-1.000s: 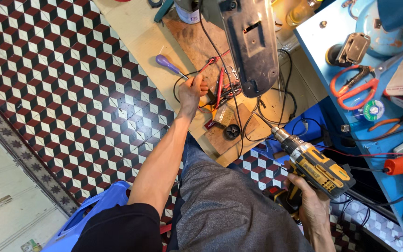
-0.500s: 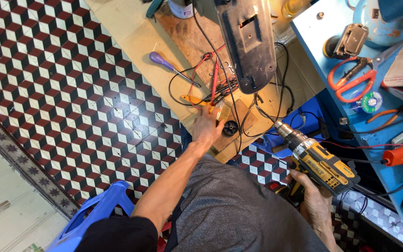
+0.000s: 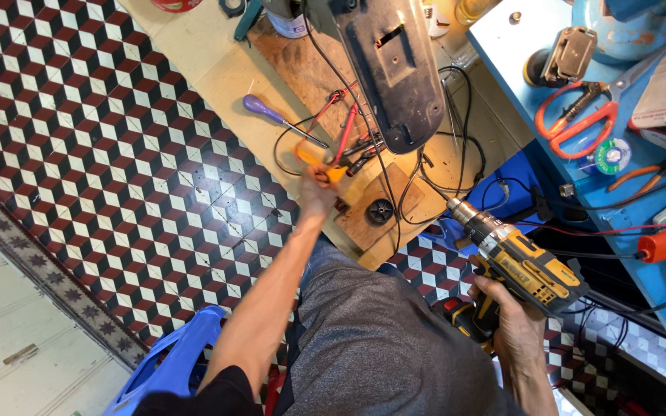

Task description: The person uses a cordless drill to drive screws into a black plastic housing on a cluttered workbench. They repeatedly pick screws from a tin, align them with the drill bit, and fasten them into the housing while holding it steady with the other hand.

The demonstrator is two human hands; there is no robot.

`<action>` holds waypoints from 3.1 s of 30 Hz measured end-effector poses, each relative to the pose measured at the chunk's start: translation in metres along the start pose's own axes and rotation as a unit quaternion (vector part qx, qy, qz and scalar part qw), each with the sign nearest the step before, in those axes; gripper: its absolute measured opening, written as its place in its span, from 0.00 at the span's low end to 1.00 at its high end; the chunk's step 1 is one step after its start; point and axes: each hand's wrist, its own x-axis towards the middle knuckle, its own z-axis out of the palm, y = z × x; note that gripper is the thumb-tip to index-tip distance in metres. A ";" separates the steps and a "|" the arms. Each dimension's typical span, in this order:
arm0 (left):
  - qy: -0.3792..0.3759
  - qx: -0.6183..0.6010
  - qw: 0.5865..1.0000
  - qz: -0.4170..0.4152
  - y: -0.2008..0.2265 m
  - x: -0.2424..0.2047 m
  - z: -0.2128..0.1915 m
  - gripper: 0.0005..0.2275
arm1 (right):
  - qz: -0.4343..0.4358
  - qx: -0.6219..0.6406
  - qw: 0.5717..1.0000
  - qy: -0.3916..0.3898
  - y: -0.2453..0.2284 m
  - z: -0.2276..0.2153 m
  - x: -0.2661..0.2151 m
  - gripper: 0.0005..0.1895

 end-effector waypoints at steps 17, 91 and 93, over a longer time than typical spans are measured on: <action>-0.018 0.570 0.759 0.313 0.115 -0.027 0.029 0.09 | 0.021 0.041 0.999 -0.002 0.013 -0.013 0.008 0.20; -0.169 0.551 0.804 0.145 0.024 -0.068 0.134 0.09 | 0.099 0.202 0.974 -0.013 0.028 -0.012 0.012 0.15; -0.168 0.569 0.793 0.137 0.028 -0.068 0.142 0.09 | 0.114 0.234 0.965 0.010 0.043 -0.011 0.018 0.12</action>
